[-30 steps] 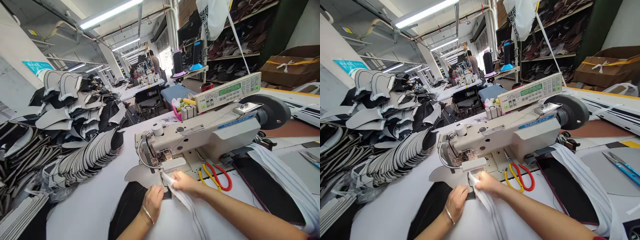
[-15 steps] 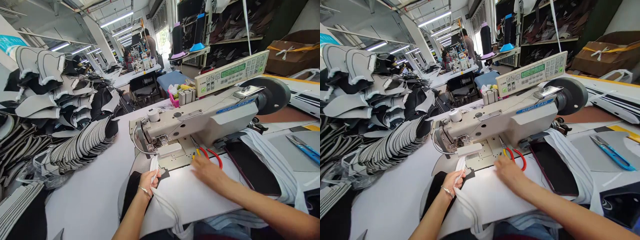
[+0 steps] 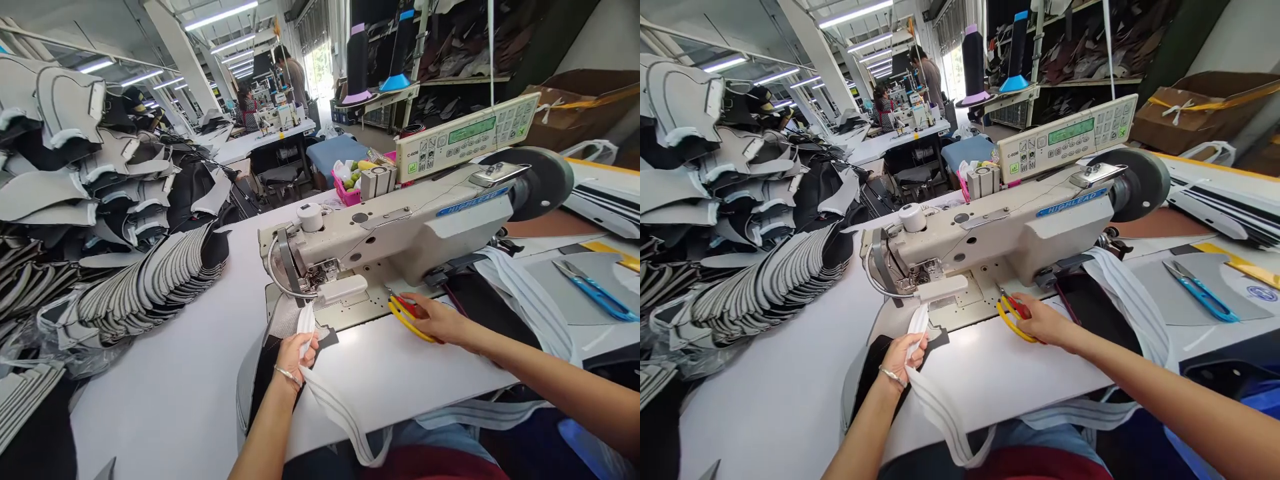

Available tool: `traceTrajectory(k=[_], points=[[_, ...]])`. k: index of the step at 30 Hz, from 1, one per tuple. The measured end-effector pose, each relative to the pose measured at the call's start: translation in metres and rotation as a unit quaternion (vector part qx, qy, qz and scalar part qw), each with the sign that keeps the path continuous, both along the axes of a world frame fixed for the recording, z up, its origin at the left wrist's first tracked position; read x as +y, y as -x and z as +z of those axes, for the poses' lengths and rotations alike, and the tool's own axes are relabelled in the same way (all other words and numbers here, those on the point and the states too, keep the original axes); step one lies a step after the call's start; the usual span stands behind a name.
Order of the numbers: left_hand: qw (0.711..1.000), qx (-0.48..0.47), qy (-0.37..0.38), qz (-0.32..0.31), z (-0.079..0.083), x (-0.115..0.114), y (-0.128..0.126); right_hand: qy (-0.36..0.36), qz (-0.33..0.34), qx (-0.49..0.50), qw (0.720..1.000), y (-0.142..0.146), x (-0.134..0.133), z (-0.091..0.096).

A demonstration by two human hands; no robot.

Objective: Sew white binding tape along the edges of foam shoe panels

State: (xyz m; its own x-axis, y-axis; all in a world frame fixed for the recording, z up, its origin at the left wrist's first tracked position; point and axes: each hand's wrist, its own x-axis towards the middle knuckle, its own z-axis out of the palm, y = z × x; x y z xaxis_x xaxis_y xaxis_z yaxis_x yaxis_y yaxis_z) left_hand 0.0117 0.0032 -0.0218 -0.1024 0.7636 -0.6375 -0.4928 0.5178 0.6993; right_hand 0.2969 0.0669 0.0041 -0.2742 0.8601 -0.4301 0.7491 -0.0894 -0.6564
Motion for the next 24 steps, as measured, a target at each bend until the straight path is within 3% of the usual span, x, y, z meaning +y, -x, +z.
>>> traceTrajectory(k=[2, 4, 7, 10, 13, 17, 24], points=[[1.000, -0.015, 0.000, 0.000, 0.000, 0.000, 0.001, 0.115, -0.032, 0.168, 0.979, 0.005, -0.009, 0.007], [1.000, -0.029, 0.004, 0.001, 0.001, 0.000, 0.003, 0.206, 0.001, 0.255, 0.945, 0.013, -0.014, 0.011], [0.999, -0.050, 0.014, 0.002, 0.001, 0.002, 0.005, 0.331, 0.083, 0.243, 0.908, 0.034, -0.010, 0.019], [0.997, -0.069, 0.021, 0.003, 0.003, 0.003, 0.006, 0.394, 0.146, 0.217, 0.881, 0.060, 0.004, 0.030], [0.996, -0.082, 0.029, 0.006, 0.004, 0.005, 0.006, 0.400, 0.208, 0.209, 0.868, 0.086, 0.018, 0.038], [0.995, -0.089, 0.032, 0.018, 0.006, 0.007, 0.007, 0.368, 0.246, 0.197, 0.875, 0.112, 0.032, 0.038], [0.996, -0.087, 0.024, 0.008, 0.006, 0.008, 0.013, 0.232, 0.270, 0.140, 0.924, 0.127, 0.032, 0.027]])
